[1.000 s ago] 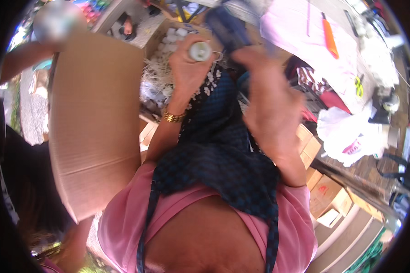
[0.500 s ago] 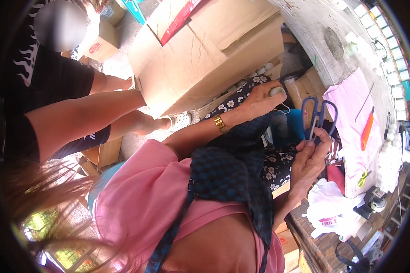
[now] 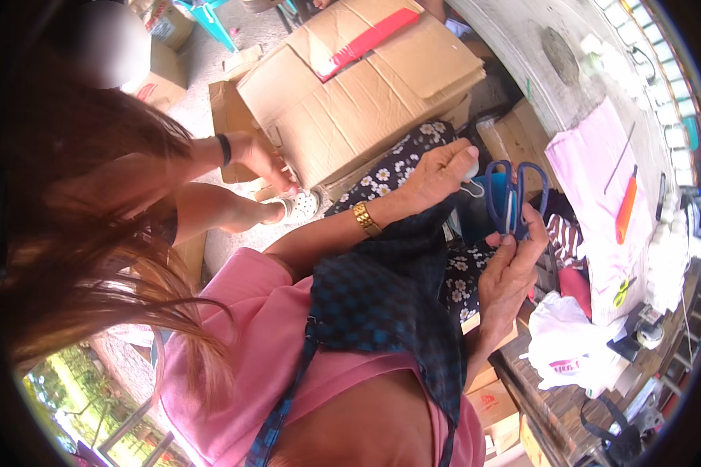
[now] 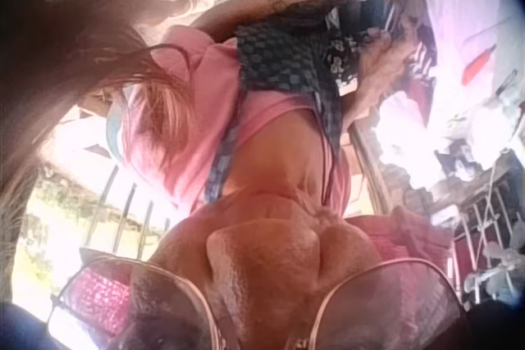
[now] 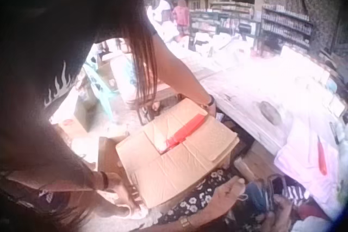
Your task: The person inserts wicks into small cylindrical candle bodies, trims the wicks with scissors, and places the finished candles into a cardboard box. The person repeats this process for multiple candles.
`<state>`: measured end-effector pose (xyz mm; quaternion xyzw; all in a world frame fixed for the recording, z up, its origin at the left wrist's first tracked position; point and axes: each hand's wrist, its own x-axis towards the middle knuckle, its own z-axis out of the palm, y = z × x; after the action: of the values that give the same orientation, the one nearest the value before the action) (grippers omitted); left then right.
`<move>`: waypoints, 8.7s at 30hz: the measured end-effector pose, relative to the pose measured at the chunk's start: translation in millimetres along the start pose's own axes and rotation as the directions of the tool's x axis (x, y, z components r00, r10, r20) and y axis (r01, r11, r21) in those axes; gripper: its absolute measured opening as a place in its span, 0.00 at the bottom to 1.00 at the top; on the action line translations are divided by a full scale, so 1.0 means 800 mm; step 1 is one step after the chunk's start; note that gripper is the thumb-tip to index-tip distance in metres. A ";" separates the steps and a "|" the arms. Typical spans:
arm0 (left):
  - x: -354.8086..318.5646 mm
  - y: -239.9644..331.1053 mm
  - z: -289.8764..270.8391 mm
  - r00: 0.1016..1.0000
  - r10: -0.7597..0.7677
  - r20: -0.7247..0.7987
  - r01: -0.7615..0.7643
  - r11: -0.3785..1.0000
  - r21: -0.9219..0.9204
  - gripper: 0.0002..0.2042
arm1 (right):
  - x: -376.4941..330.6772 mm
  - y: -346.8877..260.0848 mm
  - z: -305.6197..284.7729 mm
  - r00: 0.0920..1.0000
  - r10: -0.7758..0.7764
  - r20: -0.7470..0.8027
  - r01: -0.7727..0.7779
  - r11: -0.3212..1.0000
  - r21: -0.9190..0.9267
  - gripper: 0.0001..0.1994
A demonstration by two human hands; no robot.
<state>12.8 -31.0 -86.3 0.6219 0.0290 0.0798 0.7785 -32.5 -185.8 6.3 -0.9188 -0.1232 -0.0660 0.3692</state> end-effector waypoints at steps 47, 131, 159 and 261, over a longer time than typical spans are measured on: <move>-0.036 0.085 -0.138 0.959 -0.085 -0.272 0.200 0.879 0.432 0.15 | -0.003 0.018 0.036 0.999 0.047 0.028 -0.047 0.999 0.012 0.29; -0.030 0.100 0.016 0.872 0.288 0.396 -0.477 0.680 0.557 0.20 | 0.009 0.071 0.003 0.961 -0.062 0.268 -0.188 0.565 0.804 0.22; 0.004 0.162 0.003 0.884 0.149 0.443 -0.368 0.807 0.463 0.08 | 0.036 -0.002 -0.066 0.987 -0.112 0.113 0.075 0.953 0.292 0.10; 0.213 0.052 0.060 0.785 0.499 0.368 -0.582 0.387 0.716 0.11 | 0.158 0.043 0.038 0.945 -0.240 -0.222 0.113 0.878 -0.466 0.28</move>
<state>183.7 -40.8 -25.9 0.8793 -0.1782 0.2775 0.3437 99.4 -166.2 -11.5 -0.9455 -0.1368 -0.2520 0.1542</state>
